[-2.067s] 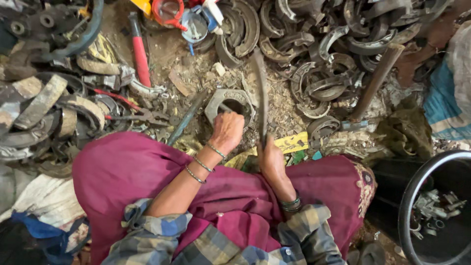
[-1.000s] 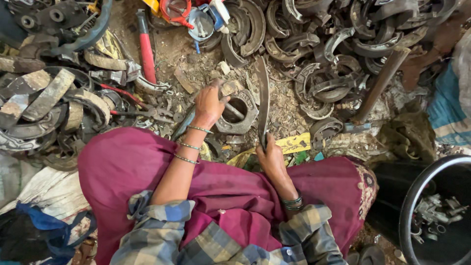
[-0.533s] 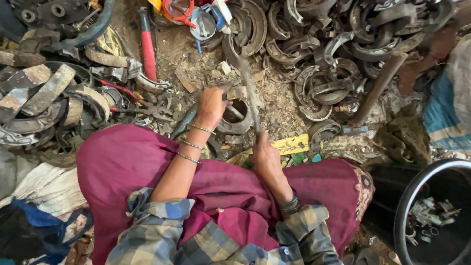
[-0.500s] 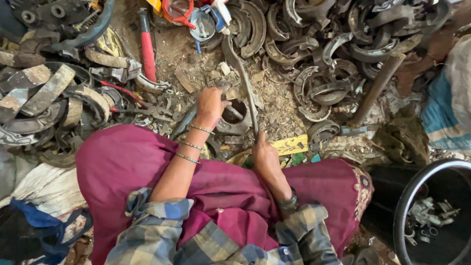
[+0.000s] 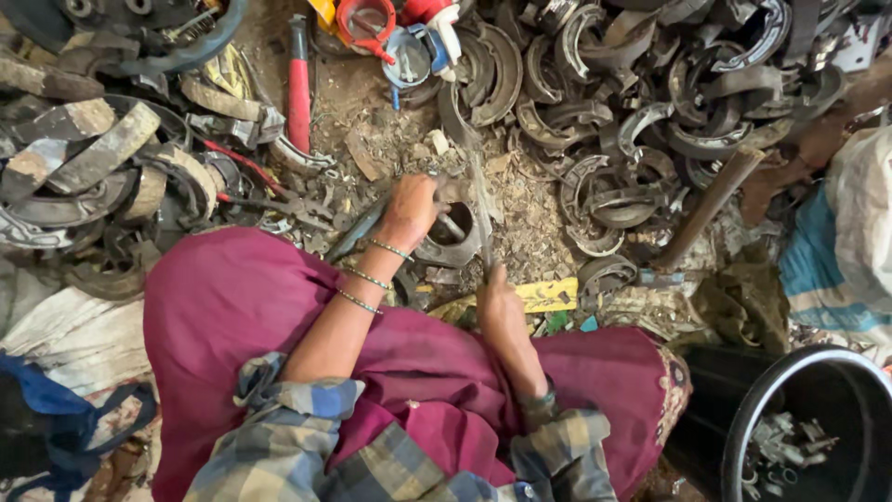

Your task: The person sits on the ground and repeatedly strikes a small metal piece with a curved blade to shape it. They adjust the piece's position on a metal base between strikes.

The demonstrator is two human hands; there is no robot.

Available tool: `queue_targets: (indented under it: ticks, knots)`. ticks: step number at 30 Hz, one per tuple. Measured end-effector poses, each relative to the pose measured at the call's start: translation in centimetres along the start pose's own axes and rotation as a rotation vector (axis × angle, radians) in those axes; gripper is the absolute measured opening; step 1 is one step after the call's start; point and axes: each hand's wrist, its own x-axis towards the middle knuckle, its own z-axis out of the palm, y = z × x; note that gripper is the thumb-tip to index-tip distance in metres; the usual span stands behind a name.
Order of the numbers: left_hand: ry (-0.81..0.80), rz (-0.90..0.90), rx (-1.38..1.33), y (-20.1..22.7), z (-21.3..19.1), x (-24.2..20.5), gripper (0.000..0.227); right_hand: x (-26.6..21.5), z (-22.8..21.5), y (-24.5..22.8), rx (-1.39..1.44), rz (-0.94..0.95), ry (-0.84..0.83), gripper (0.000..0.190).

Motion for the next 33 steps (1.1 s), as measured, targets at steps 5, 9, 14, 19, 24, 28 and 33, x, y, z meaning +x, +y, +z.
queue_targets:
  ticks: [5, 9, 14, 19, 24, 28, 33]
  knots:
    - [-0.059, -0.027, -0.012, -0.2, -0.1, 0.7, 0.034, -0.7, -3.4, -2.1, 0.176, -0.011, 0.193, 0.036]
    - [0.020, 0.017, -0.011, -0.8, 1.5, -0.1, 0.017, -2.8, -6.8, -2.6, 0.463, -0.133, 0.453, 0.037]
    - [-0.008, -0.004, -0.005, -1.3, 2.8, 0.3, 0.015, -0.1, -2.5, -1.9, 0.260, 0.091, 0.407, 0.032]
    - [0.023, -0.140, -0.177, -1.4, 2.7, 0.6, 0.023, 0.3, -1.0, -3.1, 0.022, -0.012, 0.133, 0.039]
    - [-0.067, -0.103, -0.107, -0.7, 2.5, 0.4, 0.034, -3.2, -5.7, -3.5, 0.292, -0.266, 0.524, 0.030]
    - [-0.081, -0.106, -0.058, 0.0, 1.7, 0.9, 0.032, -2.0, -4.0, -3.0, 0.583, 0.042, 0.474, 0.029]
    - [-0.086, -0.132, -0.046, 0.1, 1.5, 0.9, 0.029, 0.4, -0.9, -3.0, -0.059, -0.069, 0.149, 0.032]
